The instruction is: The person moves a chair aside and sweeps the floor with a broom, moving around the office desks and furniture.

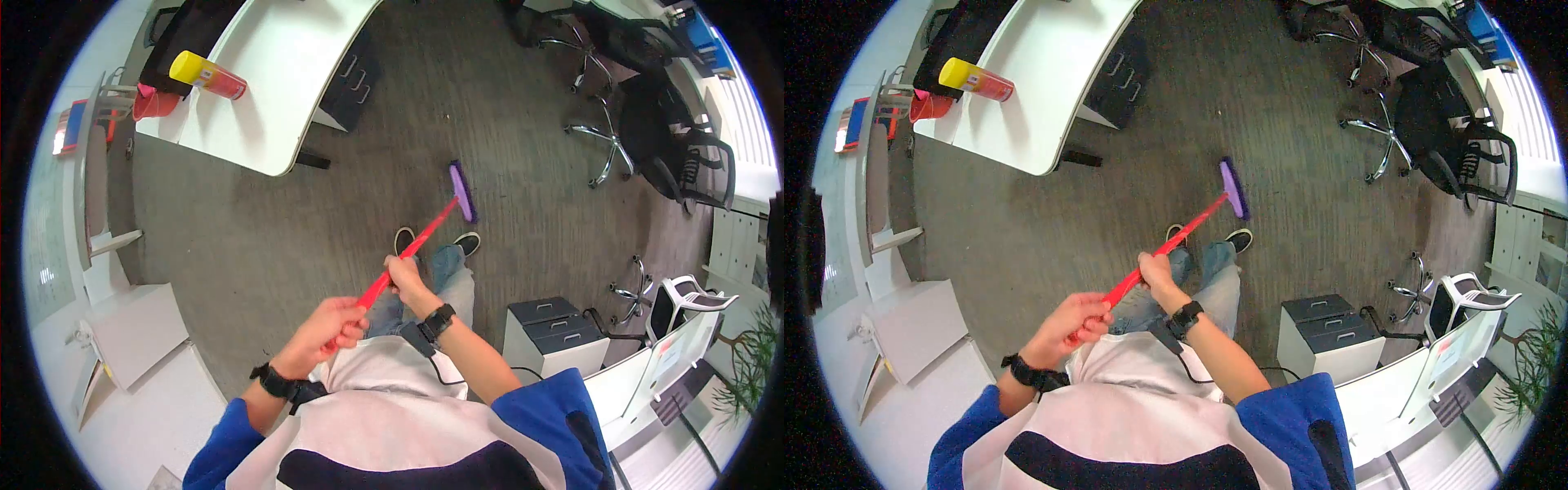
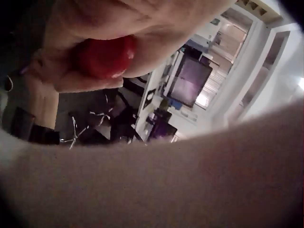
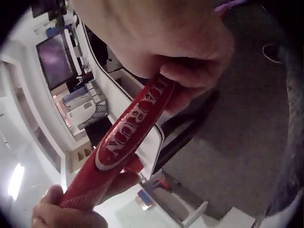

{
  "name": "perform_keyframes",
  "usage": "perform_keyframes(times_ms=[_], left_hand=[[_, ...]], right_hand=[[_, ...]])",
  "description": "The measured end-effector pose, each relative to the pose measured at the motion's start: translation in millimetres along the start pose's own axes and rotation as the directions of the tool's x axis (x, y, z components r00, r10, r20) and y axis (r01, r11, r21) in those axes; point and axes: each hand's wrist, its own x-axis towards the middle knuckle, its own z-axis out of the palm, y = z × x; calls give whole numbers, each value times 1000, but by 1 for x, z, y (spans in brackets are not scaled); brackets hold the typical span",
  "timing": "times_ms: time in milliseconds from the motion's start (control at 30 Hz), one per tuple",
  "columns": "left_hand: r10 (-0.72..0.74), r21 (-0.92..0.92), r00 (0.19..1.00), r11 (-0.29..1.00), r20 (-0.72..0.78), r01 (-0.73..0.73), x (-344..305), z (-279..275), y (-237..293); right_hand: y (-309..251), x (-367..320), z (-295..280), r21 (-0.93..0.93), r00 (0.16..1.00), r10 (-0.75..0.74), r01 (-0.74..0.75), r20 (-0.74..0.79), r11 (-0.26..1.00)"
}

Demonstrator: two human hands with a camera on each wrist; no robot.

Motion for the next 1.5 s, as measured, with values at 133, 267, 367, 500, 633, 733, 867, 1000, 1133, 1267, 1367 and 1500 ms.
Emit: perform_keyframes(times_ms=[133, 267, 367, 500, 633, 733, 867, 1000, 1133, 1267, 1367, 1500], left_hand=[[-23, 264, 1000, 964, -9, 25, -45, 24, -8], [18, 320, 997, 947, 77, -42, -65, 46, 9], [65, 252, 985, 962, 157, -103, -55, 52, 25], [135, 93, 967, 983, 215, -158, 11, 54, 46], [257, -319, 873, 939, 415, -125, 121, 59, 71], [274, -472, 875, 879, 398, -60, 182, 89, 76], [232, -551, 933, 833, 275, -45, 205, 119, 74], [248, -591, 944, 803, 216, -76, 193, 91, 83], [239, -580, 959, 807, 153, -108, 139, 54, 70], [190, -627, 982, 766, 7, -144, 62, 36, 41], [124, -679, 988, 718, -96, -156, 8, 46, 20], [71, -774, 989, 616, -131, -147, -39, 62, 1]], right_hand=[[-6, -42, -1, 22, 984, 43, -47, 172, 999], [-36, -72, -5, 43, 972, 12, -22, 236, 999], [-58, -63, -16, 72, 985, -72, 62, 159, 995], [-109, -13, -47, -114, 977, -214, 212, -11, 971], [-172, 70, -83, -227, 949, -263, 221, -175, 948], [-215, 140, -124, -315, 907, -304, 209, -290, 926], [-239, 197, -166, -215, 993, -92, 74, -75, 974], [-226, 204, -137, -421, 989, -144, 142, 28, 896], [-184, 211, -93, -661, 989, -103, 148, 106, 735], [-145, 148, -32, -822, 961, -93, 271, 261, 500], [-95, 132, -6, -820, 894, 183, 273, 410, 504], [-87, 63, 36, -862, 840, 364, 215, 403, 458]])
